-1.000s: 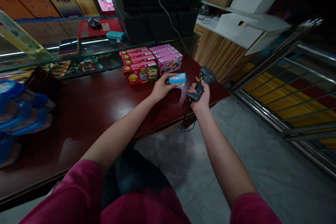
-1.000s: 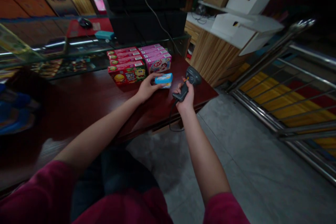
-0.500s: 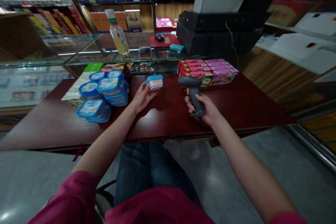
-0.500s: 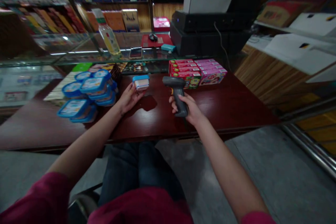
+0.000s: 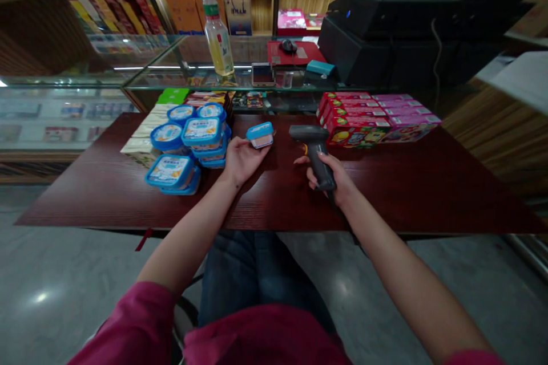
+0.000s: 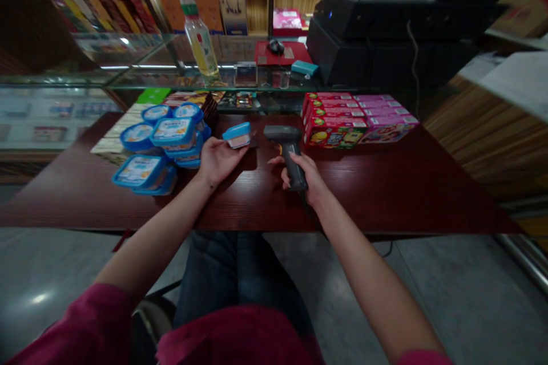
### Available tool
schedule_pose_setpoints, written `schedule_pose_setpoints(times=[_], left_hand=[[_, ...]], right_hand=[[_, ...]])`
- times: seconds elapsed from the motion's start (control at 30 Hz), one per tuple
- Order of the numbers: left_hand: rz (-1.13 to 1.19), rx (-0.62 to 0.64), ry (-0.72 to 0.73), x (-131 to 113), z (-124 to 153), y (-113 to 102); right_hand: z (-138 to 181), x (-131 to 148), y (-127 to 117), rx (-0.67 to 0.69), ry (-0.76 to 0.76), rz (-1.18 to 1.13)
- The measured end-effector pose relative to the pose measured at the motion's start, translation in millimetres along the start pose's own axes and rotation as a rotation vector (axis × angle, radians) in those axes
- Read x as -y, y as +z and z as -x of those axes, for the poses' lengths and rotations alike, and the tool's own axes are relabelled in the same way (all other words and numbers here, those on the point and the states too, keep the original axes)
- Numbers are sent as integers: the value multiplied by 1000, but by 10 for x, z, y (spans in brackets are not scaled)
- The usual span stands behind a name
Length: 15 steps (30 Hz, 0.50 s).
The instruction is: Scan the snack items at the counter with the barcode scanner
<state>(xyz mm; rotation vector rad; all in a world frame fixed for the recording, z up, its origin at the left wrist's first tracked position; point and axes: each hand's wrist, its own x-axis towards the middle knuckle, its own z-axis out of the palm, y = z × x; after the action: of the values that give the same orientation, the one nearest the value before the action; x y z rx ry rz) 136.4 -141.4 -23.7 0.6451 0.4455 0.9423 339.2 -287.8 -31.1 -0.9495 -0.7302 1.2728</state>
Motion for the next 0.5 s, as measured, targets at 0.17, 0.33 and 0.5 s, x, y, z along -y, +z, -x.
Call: schedule_pose_setpoints(times=[0.17, 0.33, 0.5], left_hand=[[131, -71, -60, -33, 46, 125], [198, -134, -141, -3, -25, 147], [105, -114, -132, 56, -46, 117]], right_hand=[[39, 23, 40, 18, 23, -14], [75, 41, 112, 36, 38, -4], [96, 37, 116, 62, 47, -7]])
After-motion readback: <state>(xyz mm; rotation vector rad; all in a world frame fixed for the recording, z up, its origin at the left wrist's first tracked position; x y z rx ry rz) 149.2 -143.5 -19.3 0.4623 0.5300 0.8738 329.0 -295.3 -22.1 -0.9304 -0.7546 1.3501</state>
